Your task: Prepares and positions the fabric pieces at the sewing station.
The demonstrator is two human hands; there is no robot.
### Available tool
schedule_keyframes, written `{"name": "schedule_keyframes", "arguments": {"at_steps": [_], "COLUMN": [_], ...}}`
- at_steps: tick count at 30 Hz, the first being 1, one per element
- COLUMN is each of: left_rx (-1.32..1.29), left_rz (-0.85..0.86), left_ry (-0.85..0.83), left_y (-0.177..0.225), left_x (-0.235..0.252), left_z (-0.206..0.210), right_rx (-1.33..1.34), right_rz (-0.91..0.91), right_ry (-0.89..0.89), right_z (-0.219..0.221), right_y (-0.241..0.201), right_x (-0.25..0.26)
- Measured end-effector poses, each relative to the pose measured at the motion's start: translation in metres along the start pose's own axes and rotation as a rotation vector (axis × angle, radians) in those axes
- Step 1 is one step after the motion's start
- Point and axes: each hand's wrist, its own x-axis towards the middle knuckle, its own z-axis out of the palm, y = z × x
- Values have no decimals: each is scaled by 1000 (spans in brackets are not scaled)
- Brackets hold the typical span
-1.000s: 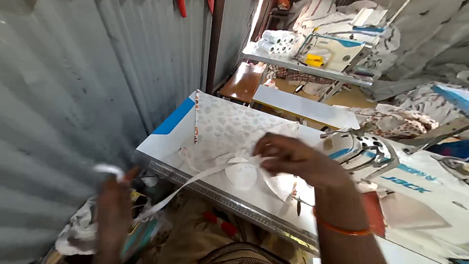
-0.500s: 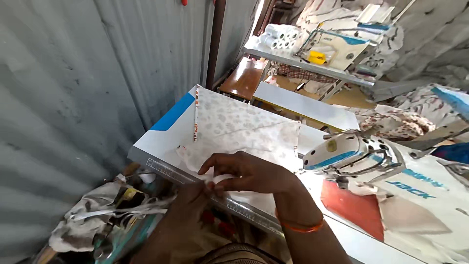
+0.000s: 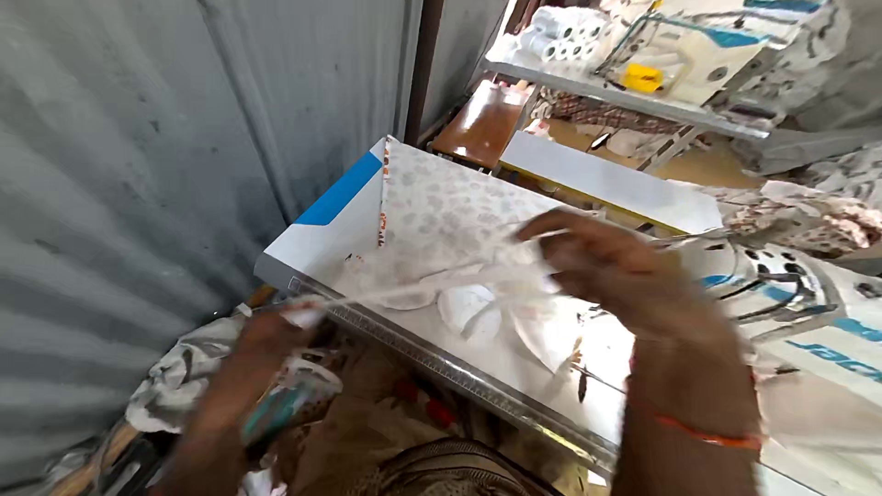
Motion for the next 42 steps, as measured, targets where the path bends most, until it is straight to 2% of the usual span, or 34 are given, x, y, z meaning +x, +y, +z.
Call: {"name": "schedule_keyframes", "arguments": {"at_steps": [2, 3, 4, 6, 8, 9, 10, 11, 13, 14, 15, 16, 17, 19, 20, 21, 22, 23, 25, 26, 28, 30, 32, 33, 34, 35, 38, 39, 40, 42], "left_rx": [481, 551, 512, 262, -117, -290, -342, -229, 268, 398, 392, 316, 180, -149, -284, -386, -399, -298, 213, 414, 464, 208, -108, -266, -359, -302, 396, 498, 490, 243], "left_rz": [-137, -171, -126, 61, 153, 146, 111, 74, -15, -27, 14, 77, 125, 142, 115, 93, 56, 30, -13, -52, -63, 82, 164, 181, 161, 129, 12, -28, -8, 113], "left_ry": [248, 318, 342, 208, -82, -214, -241, -118, 235, 363, 430, 419, 327, -28, -233, -379, -385, -236, 200, 342, 396, 231, -85, -241, -318, -236, 254, 341, 369, 241], "left_y": [-30, -37, -36, -14, 14, 18, 14, 3, -24, -34, -39, -35, -23, 11, 25, 30, 26, 12, -26, -40, -41, -13, 23, 33, 38, 33, -13, -24, -27, -6], "left_x": [7, 7, 4, -6, -11, -11, -11, -11, -4, -1, 0, -1, -3, -6, -8, -9, -13, -15, -7, 0, 3, -4, -14, -14, -14, -12, 7, 12, 12, 3], "left_z": [-40, -44, -37, 6, 43, 43, 26, 1, -49, -63, -63, -49, -23, 35, 51, 54, 42, 18, -37, -56, -54, 1, 57, 67, 60, 41, -31, -38, -33, 12], "right_rx": [-73, -105, -126, -93, -11, 17, 31, 30, -52, -114, -175, -207, -227, -193, -134, -83, -37, -11, -37, -81, -169, -148, -98, -74, -49, -43, -103, -148, -184, -140], "right_rz": [51, 63, 78, 47, -29, -64, -71, -55, 4, 31, 58, 67, 47, -46, -84, -103, -96, -79, -27, -2, 30, 8, -67, -96, -106, -99, 6, 46, 77, 58], "right_ry": [209, 244, 221, -7, -271, -307, -244, -130, 122, 188, 181, 106, -26, -310, -363, -329, -254, -161, 71, 157, 176, -56, -320, -354, -301, -204, 192, 272, 283, 102], "right_z": [-39, -42, -30, 22, 62, 63, 52, 30, -18, -32, -32, -17, 7, 55, 65, 61, 44, 18, -33, -47, -29, 19, 56, 58, 48, 25, -49, -56, -48, -4], "right_y": [4, 7, 9, 12, 13, 9, 4, -1, -1, 2, 3, 2, 0, -1, -3, -6, -9, -10, -7, -5, -4, 1, 2, 0, -4, -8, -9, -8, -7, -2], "right_x": [-27, -31, -29, -3, 28, 32, 27, 16, -14, -23, -25, -21, -10, 18, 27, 28, 21, 7, -29, -42, -45, -17, 21, 28, 25, 13, -47, -59, -62, -36]}}
